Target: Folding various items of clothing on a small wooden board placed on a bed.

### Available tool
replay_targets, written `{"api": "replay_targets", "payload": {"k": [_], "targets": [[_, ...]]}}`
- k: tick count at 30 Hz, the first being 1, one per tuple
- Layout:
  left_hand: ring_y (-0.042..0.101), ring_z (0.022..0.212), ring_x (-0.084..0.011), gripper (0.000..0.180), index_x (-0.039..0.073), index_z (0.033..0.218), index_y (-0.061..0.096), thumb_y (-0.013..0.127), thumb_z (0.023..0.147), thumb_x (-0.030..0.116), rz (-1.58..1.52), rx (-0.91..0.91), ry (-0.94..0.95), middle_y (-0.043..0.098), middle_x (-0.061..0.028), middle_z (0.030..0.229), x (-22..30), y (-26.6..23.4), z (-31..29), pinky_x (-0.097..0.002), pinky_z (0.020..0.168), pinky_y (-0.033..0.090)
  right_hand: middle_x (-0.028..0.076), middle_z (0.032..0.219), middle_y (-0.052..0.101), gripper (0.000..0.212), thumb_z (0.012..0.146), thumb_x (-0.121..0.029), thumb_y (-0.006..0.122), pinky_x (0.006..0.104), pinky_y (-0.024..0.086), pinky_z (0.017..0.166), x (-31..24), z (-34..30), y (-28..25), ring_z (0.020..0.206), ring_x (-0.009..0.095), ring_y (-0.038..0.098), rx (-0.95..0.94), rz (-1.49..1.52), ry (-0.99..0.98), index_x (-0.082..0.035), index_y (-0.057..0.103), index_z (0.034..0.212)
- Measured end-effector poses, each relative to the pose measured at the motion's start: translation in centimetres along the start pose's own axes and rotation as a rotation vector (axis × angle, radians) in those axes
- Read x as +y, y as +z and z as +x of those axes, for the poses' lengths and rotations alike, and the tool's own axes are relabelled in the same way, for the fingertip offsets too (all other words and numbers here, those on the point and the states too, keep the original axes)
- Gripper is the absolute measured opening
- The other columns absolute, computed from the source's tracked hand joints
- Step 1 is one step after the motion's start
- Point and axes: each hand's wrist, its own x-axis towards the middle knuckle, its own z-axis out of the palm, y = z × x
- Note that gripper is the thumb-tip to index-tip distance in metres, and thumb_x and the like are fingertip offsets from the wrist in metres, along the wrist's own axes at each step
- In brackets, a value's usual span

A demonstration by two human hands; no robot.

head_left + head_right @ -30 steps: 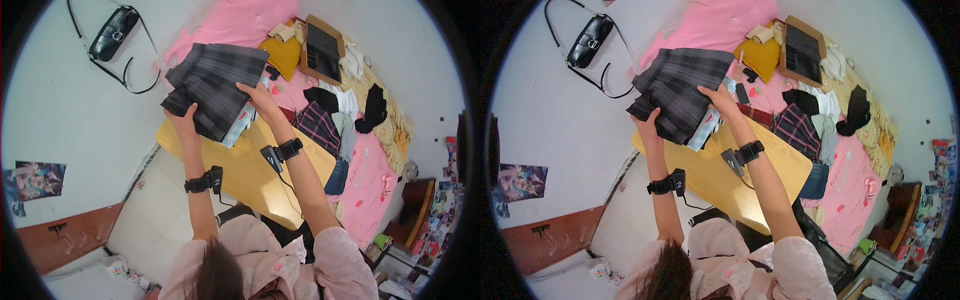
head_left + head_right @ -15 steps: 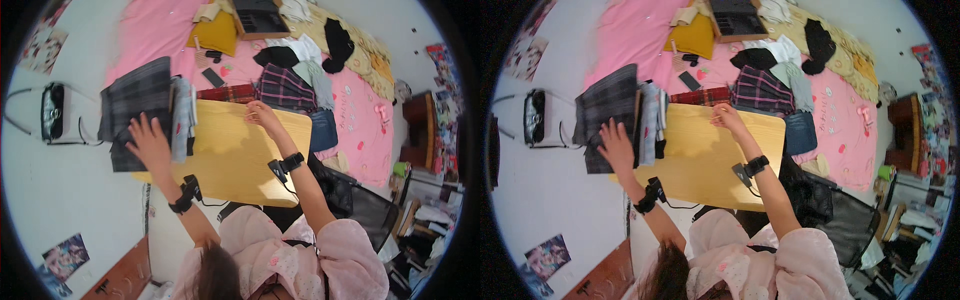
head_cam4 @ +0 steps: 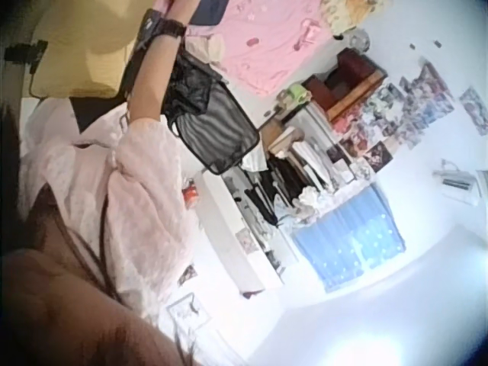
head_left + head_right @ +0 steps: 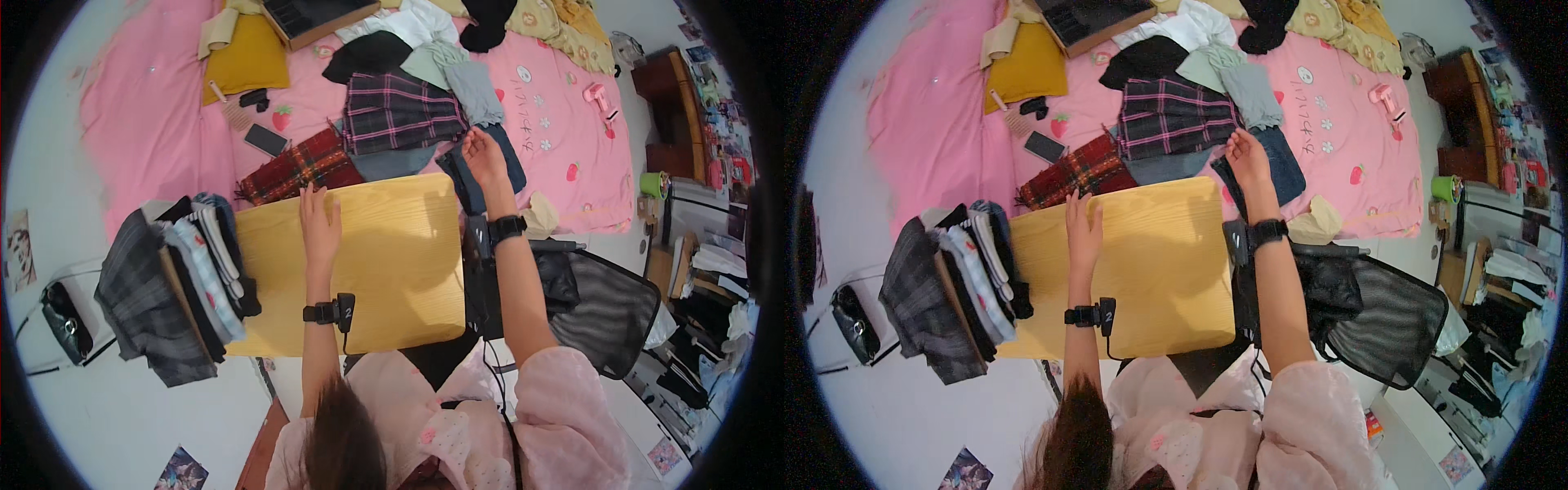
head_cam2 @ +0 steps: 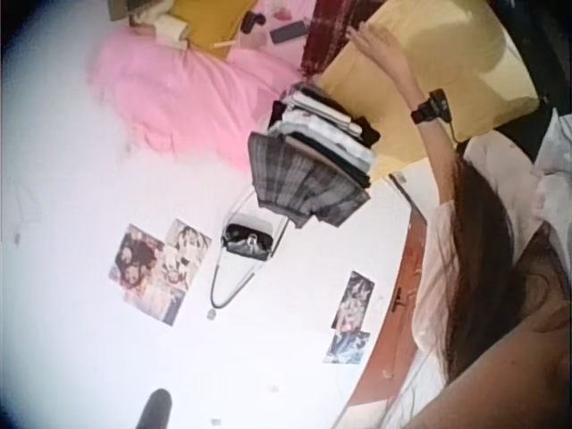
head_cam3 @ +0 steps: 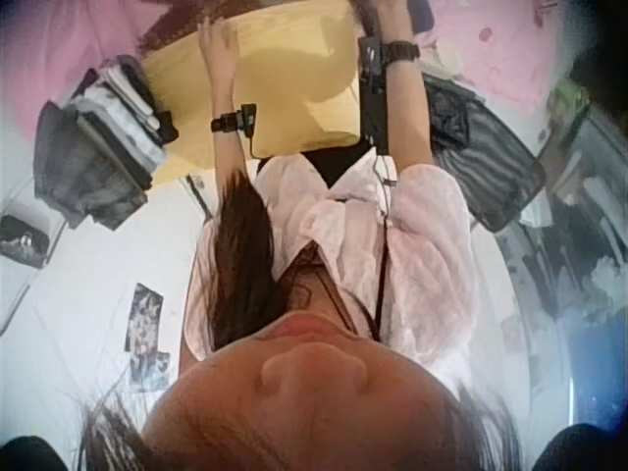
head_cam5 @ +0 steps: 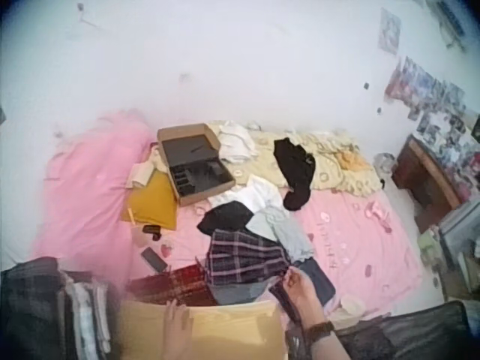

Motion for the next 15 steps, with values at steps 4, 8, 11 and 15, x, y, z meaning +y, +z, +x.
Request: {"api": "replay_targets", "payload": {"k": [4, 8, 11, 15], "targets": [[0.024, 0.135, -0.0321, 0.042, 0.004, 0.128, 0.044, 0.051, 0.089, 0.019, 0.173, 0.020, 0.059, 0.035, -0.0148, 0.140, -0.1, 2.7, -0.3, -0.0468, 0.110, 0.017, 0.008, 0.088, 0.058, 0.014, 0.087, -0.013, 0.055, 0.0268, 0.049, 0.065, -2.3, 6.7, -3.0, 0.077, 0.018, 0.058, 0.081, -0.214, 0.017, -0.001, 0.055, 0.096], [0.023, 0.136, -0.0297, 0.046, 0.005, 0.132, 0.038, 0.047, 0.089, 0.019, 0.342, 0.014, 0.022, 0.034, -0.0133, 0.141, 0.4, 3.0, -0.3, -0.0472, 0.111, 0.012, 0.009, 0.090, 0.061, 0.019, 0.086, -0.015, 0.055, 0.0272, 0.049, 0.068, -2.8, 12.1, -5.3, 0.081, 0.020, 0.061, 0.173, -0.483, -0.003, 0.000, 0.056, 0.098], [0.023, 0.136, -0.0285, 0.046, 0.005, 0.132, 0.038, 0.045, 0.089, 0.019, 0.375, -0.013, -0.019, 0.033, -0.0123, 0.141, 0.8, 2.5, 0.0, -0.0463, 0.112, 0.011, 0.011, 0.091, 0.061, 0.019, 0.086, -0.013, 0.056, 0.0278, 0.050, 0.065, -1.5, 15.2, -8.3, 0.081, 0.020, 0.062, 0.155, -0.627, -0.036, 0.001, 0.056, 0.098], [0.023, 0.135, -0.0285, 0.045, 0.005, 0.131, 0.038, 0.044, 0.088, 0.017, 0.362, -0.056, -0.044, 0.035, -0.0117, 0.140, 0.5, 2.7, 0.4, -0.0463, 0.112, 0.010, 0.012, 0.093, 0.060, 0.031, 0.083, -0.011, 0.062, 0.0293, 0.051, 0.060, 0.8, 20.4, -14.0, 0.079, 0.020, 0.062, 0.274, -0.767, 0.008, 0.001, 0.049, 0.109]]}}
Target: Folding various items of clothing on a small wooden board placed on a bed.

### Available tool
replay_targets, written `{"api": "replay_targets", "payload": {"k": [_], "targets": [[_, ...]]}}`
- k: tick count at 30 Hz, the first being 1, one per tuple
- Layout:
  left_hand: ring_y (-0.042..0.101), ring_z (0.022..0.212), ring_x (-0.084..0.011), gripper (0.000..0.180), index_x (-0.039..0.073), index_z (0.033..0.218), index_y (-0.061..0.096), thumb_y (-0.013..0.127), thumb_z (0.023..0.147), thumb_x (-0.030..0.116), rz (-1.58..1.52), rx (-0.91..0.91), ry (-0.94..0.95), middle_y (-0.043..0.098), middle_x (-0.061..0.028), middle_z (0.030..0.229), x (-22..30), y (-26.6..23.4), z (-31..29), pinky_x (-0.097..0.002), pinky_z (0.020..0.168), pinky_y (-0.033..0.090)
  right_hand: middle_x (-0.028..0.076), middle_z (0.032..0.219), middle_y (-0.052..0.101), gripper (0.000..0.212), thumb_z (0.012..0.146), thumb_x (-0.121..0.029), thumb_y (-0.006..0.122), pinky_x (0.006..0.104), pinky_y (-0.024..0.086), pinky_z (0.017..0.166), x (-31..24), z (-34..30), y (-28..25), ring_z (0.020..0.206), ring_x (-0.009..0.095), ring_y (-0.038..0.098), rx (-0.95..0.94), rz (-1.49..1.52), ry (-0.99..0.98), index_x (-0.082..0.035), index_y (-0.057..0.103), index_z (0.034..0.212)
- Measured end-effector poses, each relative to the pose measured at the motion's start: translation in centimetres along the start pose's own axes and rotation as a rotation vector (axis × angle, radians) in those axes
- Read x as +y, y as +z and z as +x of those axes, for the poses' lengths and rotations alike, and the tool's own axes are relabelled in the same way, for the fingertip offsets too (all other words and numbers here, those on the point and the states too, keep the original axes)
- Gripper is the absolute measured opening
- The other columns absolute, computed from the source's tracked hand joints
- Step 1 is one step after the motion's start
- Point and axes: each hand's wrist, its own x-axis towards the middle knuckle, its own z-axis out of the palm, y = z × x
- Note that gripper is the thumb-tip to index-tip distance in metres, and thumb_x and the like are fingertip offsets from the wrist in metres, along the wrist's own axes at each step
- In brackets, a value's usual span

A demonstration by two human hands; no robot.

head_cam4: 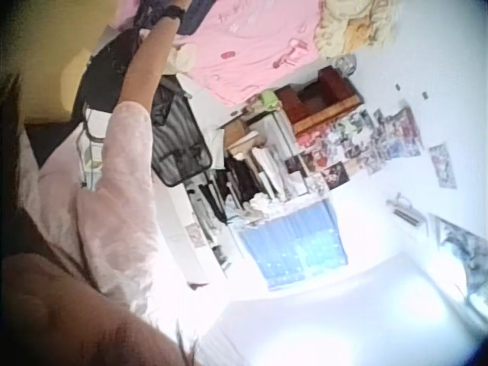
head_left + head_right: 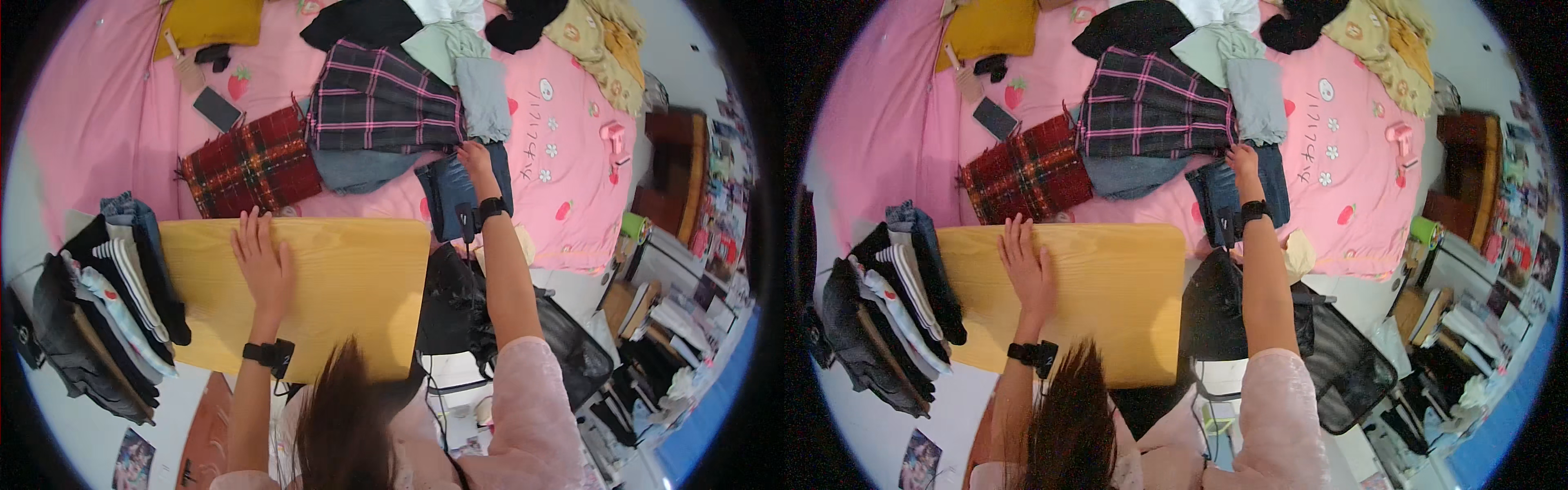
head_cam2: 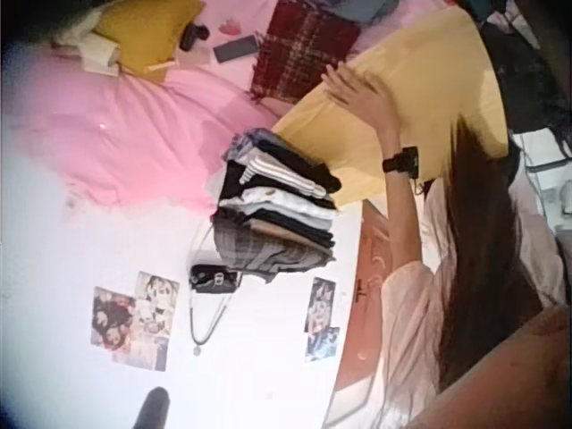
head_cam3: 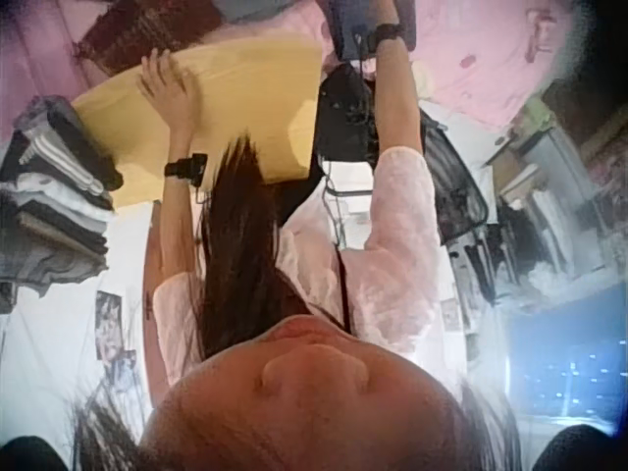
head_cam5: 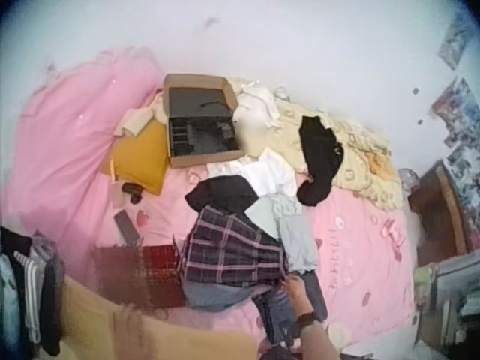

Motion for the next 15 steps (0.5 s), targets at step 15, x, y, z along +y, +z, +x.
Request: {"api": "replay_targets", "payload": {"k": [15], "targets": [[0.022, 0.136, -0.0285, 0.047, 0.006, 0.132, 0.038, 0.044, 0.086, 0.015, -0.006, 0.009, 0.008, 0.034, -0.0108, 0.140, -0.9, 0.8, -0.4, -0.0473, 0.112, 0.010, 0.003, 0.065, 0.052, 0.017, 0.084, -0.016, 0.066, 0.0214, 0.038, 0.040, -1.2, 3.1, 1.0, 0.049, 0.011, 0.048, -0.106, 0.165, 0.276, -0.009, 0.050, 0.087]]}}
